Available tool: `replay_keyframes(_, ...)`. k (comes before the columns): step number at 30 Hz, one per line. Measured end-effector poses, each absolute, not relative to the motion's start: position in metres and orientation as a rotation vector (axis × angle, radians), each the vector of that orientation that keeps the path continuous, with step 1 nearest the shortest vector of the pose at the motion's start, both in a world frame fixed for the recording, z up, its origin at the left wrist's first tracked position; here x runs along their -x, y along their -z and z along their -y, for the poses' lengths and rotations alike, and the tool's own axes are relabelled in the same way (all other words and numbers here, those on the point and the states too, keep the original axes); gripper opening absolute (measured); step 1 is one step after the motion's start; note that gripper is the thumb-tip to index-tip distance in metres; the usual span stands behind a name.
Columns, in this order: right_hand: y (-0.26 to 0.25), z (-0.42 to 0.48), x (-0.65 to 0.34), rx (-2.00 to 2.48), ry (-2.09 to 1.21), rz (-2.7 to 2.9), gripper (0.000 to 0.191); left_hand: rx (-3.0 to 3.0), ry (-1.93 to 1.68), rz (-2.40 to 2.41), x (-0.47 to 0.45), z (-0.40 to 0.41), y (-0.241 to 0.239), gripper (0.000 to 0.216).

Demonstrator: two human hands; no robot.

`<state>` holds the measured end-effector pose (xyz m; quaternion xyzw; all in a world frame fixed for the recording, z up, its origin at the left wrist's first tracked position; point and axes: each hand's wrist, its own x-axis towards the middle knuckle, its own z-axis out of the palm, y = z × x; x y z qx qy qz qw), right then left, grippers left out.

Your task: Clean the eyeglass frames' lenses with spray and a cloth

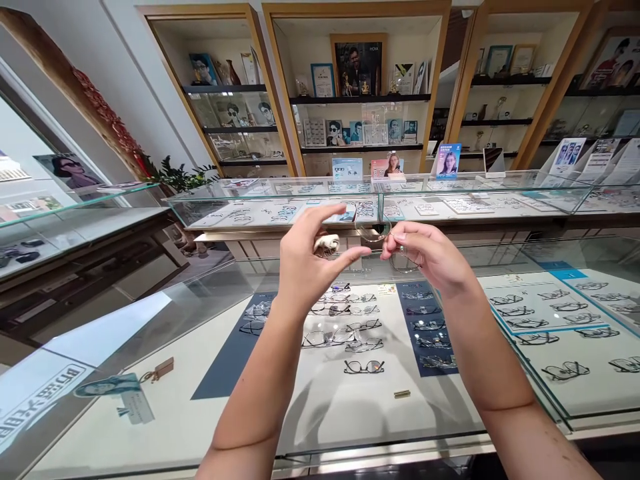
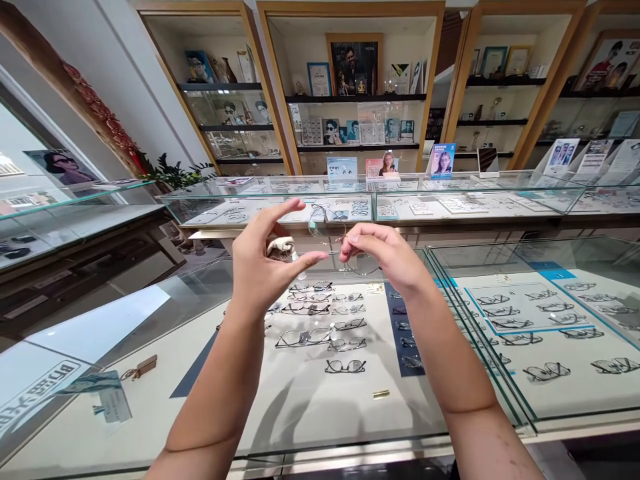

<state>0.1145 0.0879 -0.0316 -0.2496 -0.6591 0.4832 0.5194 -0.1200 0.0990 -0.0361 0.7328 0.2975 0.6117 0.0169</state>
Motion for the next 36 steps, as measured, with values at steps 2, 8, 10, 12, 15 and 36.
replay_keyframes(2, 0.032, -0.086, -0.114, 0.596, -1.156, 1.613, 0.023, -2.361, -1.847, -0.936, 0.119, -0.096, 0.035, 0.073)
replay_keyframes(8, 0.031, -0.081, -0.112, 0.575, -1.109, 1.686, 0.024, -2.443, -1.843, -0.978, 0.117, -0.095, 0.04, 0.071)
replay_keyframes(10, 0.031, -0.077, -0.111, 0.606, -1.028, 1.689, 0.024, -2.434, -1.881, -0.964, 0.116, -0.095, 0.041, 0.069)
replay_keyframes(12, 0.031, -0.074, -0.109, 0.644, -0.927, 1.683, 0.024, -2.423, -1.914, -0.949, 0.114, -0.095, 0.042, 0.067)
replay_keyframes(15, 0.032, -0.07, -0.105, 0.653, -0.752, 1.609, 0.015, -2.392, -1.967, -0.938, 0.112, -0.094, 0.042, 0.066)
replay_keyframes(36, 0.042, -0.056, -0.09, 0.772, 0.263, 1.516, 0.047, -1.95, -2.446, -1.146, 0.116, -0.094, 0.04, 0.057)
